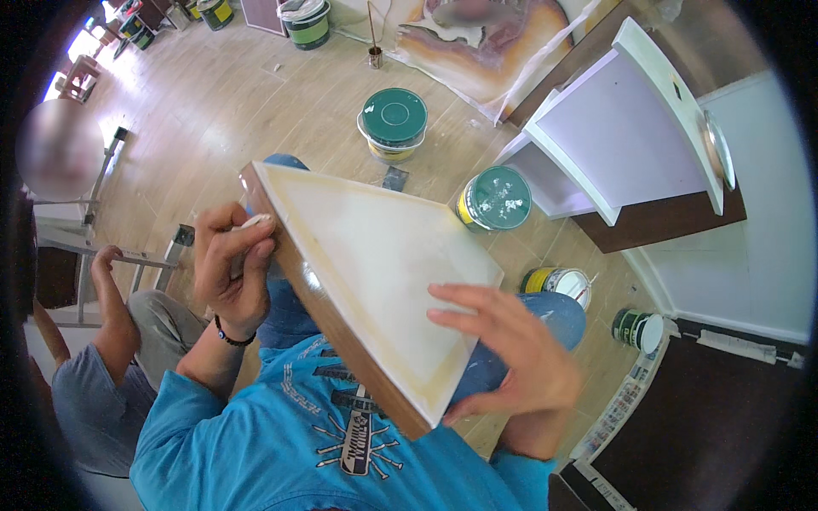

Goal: The person sits on the floor and wipes the edges and surfaces of a small wooden board with a white cloth. The person repeatedly rubs the cloth along the edges and face of the board, turning it over to clean different sides.

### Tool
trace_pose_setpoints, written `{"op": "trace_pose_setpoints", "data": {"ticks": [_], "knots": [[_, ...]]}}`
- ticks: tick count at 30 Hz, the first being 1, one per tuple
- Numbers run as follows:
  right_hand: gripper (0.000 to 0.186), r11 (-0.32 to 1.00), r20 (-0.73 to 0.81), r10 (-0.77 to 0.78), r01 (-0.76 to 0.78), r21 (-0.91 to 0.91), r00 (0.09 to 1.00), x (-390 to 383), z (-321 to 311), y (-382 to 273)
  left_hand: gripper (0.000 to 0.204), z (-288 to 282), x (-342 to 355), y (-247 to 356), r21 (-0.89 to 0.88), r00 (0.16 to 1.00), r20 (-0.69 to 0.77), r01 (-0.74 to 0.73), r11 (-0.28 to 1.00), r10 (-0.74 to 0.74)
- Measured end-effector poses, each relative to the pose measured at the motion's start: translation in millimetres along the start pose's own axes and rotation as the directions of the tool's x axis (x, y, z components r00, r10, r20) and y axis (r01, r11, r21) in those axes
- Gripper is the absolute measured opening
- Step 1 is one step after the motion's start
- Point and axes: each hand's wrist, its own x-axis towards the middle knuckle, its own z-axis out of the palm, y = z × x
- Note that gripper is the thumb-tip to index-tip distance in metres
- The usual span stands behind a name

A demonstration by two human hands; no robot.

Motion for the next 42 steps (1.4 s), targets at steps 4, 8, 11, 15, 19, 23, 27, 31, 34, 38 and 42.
{"op": "trace_pose_setpoints", "data": {"ticks": [4,8,11,15,19,23,27,31,34,38,42], "knots": [[0.056,0.987,-0.448,-0.026,-0.049,-0.156,0.893,-27,60,6,0.026,21,26,11,-0.054,1.0,0.003,-0.023,0.998,0.023],[0.051,0.974,-0.592,-0.146,0.013,-0.224,0.792,-37,49,34,0.024,42,53,15,-0.076,0.997,-0.01,-0.077,0.994,0.076],[0.037,0.975,-0.737,-0.095,-0.088,-0.205,0.669,-18,47,31,0.018,50,69,-3,-0.135,0.985,-0.151,-0.108,0.985,0.087],[0.04,0.993,-0.86,0.01,-0.108,-0.052,0.511,-7,43,44,0.018,42,83,-44,-0.372,0.92,-0.307,0.119,0.921,-0.243],[0.043,0.998,-0.887,0.008,0.058,0.039,0.461,20,26,50,0.023,51,81,-101,-0.612,0.849,-0.162,0.314,0.726,-0.503],[0.04,0.998,-0.894,0.007,0.056,0.036,0.449,35,9,62,0.026,88,69,-129,-0.695,0.732,0.138,0.551,0.461,-0.668],[0.036,0.999,-0.875,0.038,-0.034,0.025,0.482,46,1,59,0.023,116,70,-147,-0.741,0.636,0.371,0.642,0.197,-0.676],[0.034,0.998,-0.88,0.064,-0.052,0.045,0.47,59,-7,61,0.023,136,70,-170,-0.774,0.598,0.368,0.621,0.122,-0.712],[0.035,0.997,-0.885,0.073,-0.058,0.052,0.46,67,-8,61,0.025,137,58,-196,-0.797,0.574,0.312,0.591,0.12,-0.757],[0.037,0.996,-0.895,0.078,-0.068,0.054,0.439,64,-11,68,0.028,130,56,-203,-0.857,0.523,0.28,0.514,0.036,-0.805],[0.038,0.999,-0.891,0.052,-0.038,0.039,0.451,61,-15,73,0.029,125,59,-206,-0.875,0.416,0.313,0.476,-0.088,-0.854]]}}
